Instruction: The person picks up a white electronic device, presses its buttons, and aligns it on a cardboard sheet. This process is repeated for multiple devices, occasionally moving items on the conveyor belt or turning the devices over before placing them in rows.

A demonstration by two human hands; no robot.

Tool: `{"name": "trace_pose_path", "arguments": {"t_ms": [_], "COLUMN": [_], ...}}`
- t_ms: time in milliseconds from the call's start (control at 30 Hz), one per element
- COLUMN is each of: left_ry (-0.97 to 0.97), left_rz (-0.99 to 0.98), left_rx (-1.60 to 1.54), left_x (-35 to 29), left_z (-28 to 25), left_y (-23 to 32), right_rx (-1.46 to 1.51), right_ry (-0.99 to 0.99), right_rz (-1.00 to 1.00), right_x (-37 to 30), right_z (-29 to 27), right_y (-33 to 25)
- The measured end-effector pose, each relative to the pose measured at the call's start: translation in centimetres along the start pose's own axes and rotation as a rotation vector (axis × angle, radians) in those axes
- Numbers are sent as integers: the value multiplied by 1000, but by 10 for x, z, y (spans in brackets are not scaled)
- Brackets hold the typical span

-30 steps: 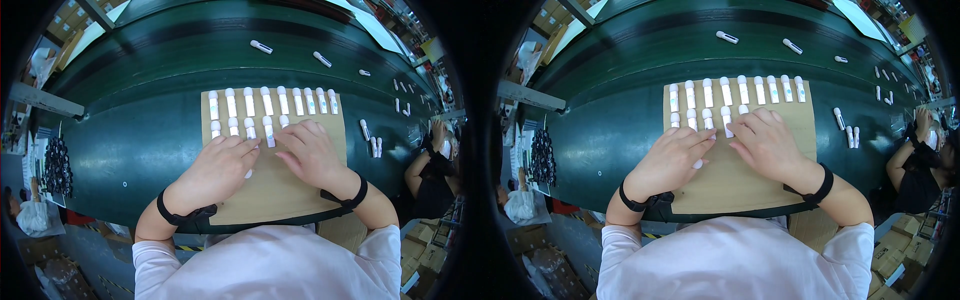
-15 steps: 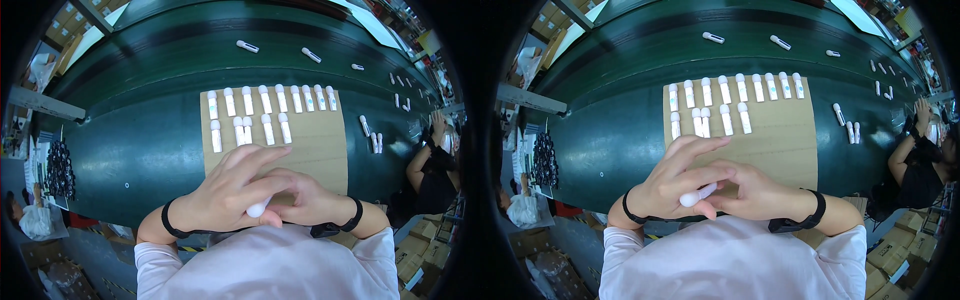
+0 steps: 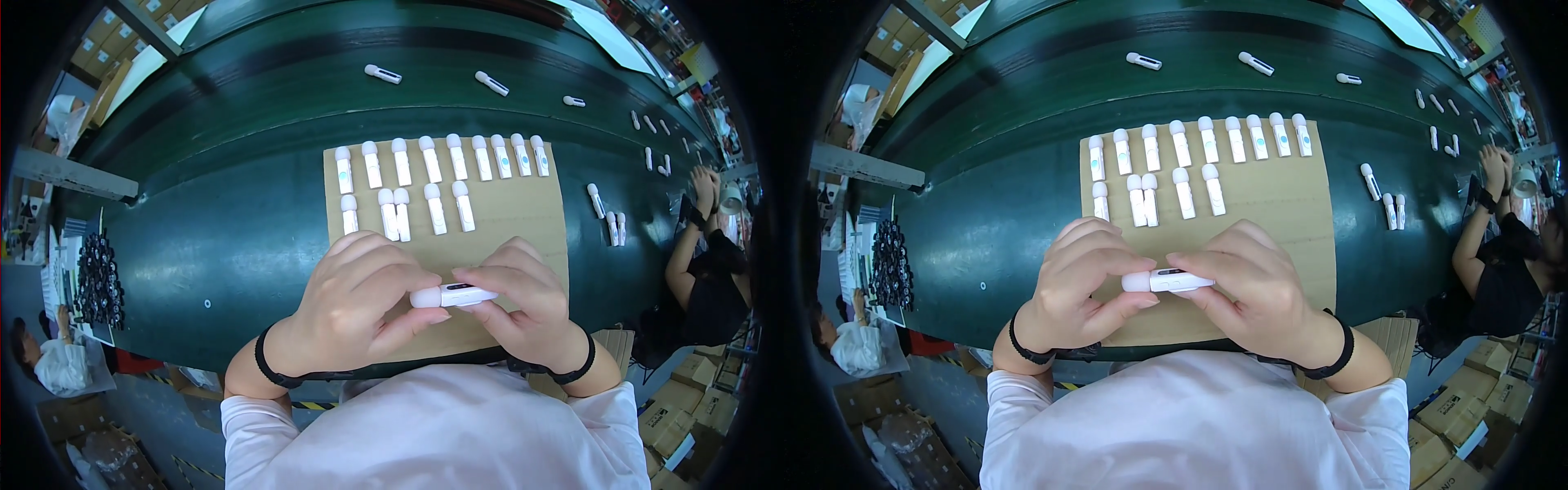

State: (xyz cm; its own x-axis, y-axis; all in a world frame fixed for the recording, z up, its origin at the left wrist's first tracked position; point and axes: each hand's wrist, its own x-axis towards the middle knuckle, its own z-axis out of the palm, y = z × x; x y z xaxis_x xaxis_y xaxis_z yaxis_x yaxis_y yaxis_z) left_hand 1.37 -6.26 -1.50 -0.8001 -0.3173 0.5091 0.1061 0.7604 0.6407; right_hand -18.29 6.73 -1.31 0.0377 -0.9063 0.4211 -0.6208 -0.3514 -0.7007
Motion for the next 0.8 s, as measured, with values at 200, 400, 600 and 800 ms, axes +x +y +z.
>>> {"name": "trace_pose_path", "arguments": {"t_ms": [200,400,600,800], "left_ry": [2,55,59,-31], "left_rz": [-44,67,18,-45], "left_rx": [-61,22,61,109], "left_x": [-1,1,0,3], "left_z": [6,1,9,8], "left_y": [0,-2,-3,0], "right_rx": [-92,230,320,119], "right_ry": [9,-11,64,33], "right_rz": [-87,130,134,43], "right_x": [3,-1,-4,0], "right_z": [2,1,6,-2], "right_y": [-2,0,3,6]}}
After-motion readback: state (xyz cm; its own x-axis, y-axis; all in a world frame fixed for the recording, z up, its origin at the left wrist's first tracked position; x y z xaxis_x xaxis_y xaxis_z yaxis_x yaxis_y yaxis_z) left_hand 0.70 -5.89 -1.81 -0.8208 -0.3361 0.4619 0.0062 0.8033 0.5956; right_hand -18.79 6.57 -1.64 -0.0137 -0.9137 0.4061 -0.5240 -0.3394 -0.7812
